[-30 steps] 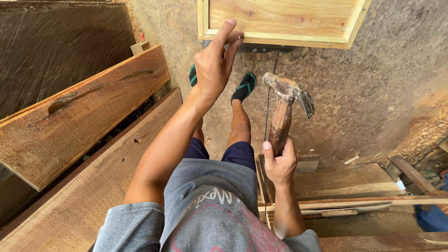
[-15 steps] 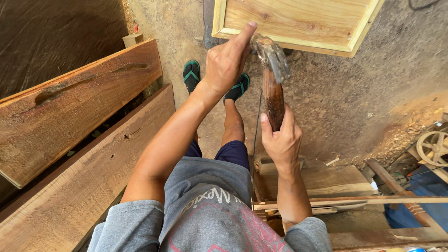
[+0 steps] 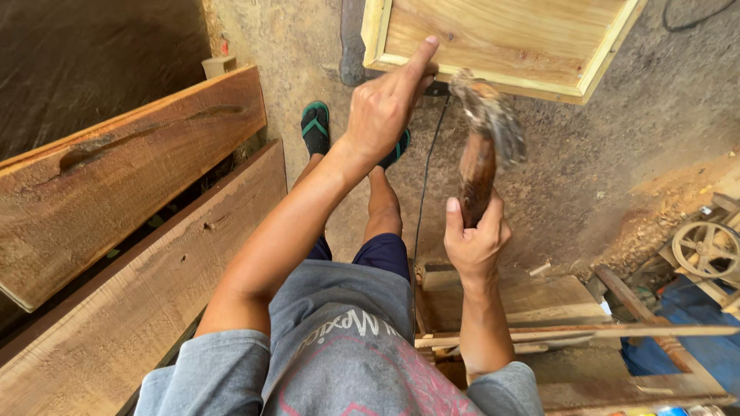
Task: The person assembles a small wooden box by fitting a thin wooden strip into a groove on the box lid. They then use a hammer to drive nails into the strip to secure it. Finally, they use a knife to trim excess material from the strip.
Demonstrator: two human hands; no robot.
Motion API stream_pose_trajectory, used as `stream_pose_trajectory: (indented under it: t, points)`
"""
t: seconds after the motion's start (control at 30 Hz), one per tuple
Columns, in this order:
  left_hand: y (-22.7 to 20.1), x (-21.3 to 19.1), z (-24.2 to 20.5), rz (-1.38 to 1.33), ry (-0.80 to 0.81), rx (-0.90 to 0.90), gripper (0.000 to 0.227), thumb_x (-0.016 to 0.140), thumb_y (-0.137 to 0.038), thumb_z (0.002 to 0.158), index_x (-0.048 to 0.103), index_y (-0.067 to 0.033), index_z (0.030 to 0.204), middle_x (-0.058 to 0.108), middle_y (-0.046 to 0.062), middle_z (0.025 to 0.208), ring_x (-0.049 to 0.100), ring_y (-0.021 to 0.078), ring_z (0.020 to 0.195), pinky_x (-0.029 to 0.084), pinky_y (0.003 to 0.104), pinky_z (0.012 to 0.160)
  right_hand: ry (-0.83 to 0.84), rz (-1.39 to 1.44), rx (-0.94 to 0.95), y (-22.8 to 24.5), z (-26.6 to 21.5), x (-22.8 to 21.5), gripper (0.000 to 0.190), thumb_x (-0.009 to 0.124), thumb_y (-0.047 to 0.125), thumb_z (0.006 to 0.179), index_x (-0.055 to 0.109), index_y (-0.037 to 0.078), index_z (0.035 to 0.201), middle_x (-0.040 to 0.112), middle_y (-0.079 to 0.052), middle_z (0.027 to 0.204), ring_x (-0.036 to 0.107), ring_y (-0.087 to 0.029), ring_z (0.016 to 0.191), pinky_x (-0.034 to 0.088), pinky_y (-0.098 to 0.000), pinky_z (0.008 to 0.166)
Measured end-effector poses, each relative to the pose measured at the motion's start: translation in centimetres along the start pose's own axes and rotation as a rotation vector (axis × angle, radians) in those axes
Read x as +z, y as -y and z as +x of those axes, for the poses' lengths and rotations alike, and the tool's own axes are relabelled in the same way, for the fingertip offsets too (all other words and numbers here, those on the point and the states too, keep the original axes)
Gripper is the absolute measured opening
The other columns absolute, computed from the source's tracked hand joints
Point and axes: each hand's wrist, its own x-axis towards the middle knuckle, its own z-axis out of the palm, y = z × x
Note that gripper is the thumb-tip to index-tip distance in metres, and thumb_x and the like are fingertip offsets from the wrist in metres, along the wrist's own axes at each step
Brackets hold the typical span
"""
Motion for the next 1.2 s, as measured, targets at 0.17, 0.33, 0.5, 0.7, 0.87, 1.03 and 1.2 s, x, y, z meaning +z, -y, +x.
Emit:
stream_pose_trajectory:
  t: [0.17, 0.33, 0.5, 0.7, 0.87, 1.03, 1.2]
  points:
    - [0.8, -2.6, -1.6, 0.194, -0.066, 0.016, 0.064, 0.089, -0.027, 0.094, 0.052, -0.0222, 0.146, 0.053, 0.013, 0.140, 0.059, 0.0318, 0.125, 0.059, 0.047, 0.102, -0.022, 0.000, 0.145, -0.4, -2.4, -0.3, 0.035, 0.069, 0.030, 0.101, 0.058, -0.001, 0.113, 0.067, -0.009, 0.075, 0.070, -0.022, 0.064, 0.053, -0.0356, 0.061]
    - [5.3, -4.9, -1.4, -0.134, 0.002, -0.130, 0.080, 0.098, -0.031, 0.086, 0.052, -0.0289, 0.152, 0.018, 0.021, 0.167, 0.033, 0.0449, 0.154, 0.041, 0.057, 0.127, 0.012, 0.127, 0.268, -0.1, -3.9, 0.2, 0.038, 0.068, 0.035, 0.103, 0.057, 0.000, 0.109, 0.070, -0.006, 0.074, 0.072, -0.020, 0.068, 0.055, -0.0332, 0.066]
    - [7.4, -3.1, -0.6, -0.408, 0.220, -0.143, 0.083, 0.099, -0.025, 0.085, 0.054, -0.0252, 0.155, 0.016, 0.021, 0.172, 0.030, 0.0407, 0.160, 0.039, 0.049, 0.132, 0.035, 0.156, 0.317, 0.4, -4.3, 0.9, 0.035, 0.068, 0.034, 0.102, 0.057, 0.001, 0.106, 0.070, -0.006, 0.072, 0.071, -0.019, 0.066, 0.054, -0.0324, 0.065]
    - [8.4, -2.5, -0.5, -0.461, 0.124, -0.144, 0.063, 0.095, -0.013, 0.090, 0.062, -0.0227, 0.143, 0.041, 0.020, 0.164, 0.050, 0.0361, 0.152, 0.050, 0.044, 0.125, 0.049, 0.156, 0.349, 0.7, -4.5, 1.2, 0.032, 0.069, 0.031, 0.102, 0.057, 0.001, 0.104, 0.070, -0.006, 0.072, 0.071, -0.019, 0.067, 0.054, -0.0319, 0.066]
    - [8.7, -3.0, -0.3, -0.427, 0.157, -0.115, 0.061, 0.095, -0.012, 0.089, 0.063, -0.0207, 0.140, 0.044, 0.023, 0.160, 0.054, 0.0384, 0.146, 0.053, 0.042, 0.120, 0.058, 0.155, 0.370, 0.9, -4.6, 1.4, 0.032, 0.069, 0.031, 0.101, 0.058, 0.001, 0.104, 0.070, -0.006, 0.071, 0.071, -0.019, 0.066, 0.055, -0.0315, 0.065]
    - [8.6, -2.9, -0.1, -0.431, 0.174, -0.134, 0.060, 0.095, -0.013, 0.088, 0.062, -0.0210, 0.138, 0.049, 0.024, 0.156, 0.057, 0.0362, 0.143, 0.058, 0.041, 0.114, 0.064, 0.188, 0.358, 1.0, -4.9, 1.7, 0.034, 0.069, 0.032, 0.101, 0.058, 0.001, 0.105, 0.070, -0.005, 0.071, 0.071, -0.018, 0.065, 0.054, -0.0310, 0.064]
    - [8.7, -2.8, -0.2, -0.380, 0.149, -0.066, 0.060, 0.094, -0.013, 0.087, 0.063, -0.0202, 0.137, 0.063, 0.017, 0.145, 0.055, 0.0380, 0.143, 0.057, 0.045, 0.115, 0.087, 0.178, 0.344, 1.1, -5.3, 1.8, 0.035, 0.069, 0.034, 0.101, 0.058, 0.001, 0.107, 0.069, -0.004, 0.070, 0.071, -0.017, 0.063, 0.054, -0.0306, 0.062]
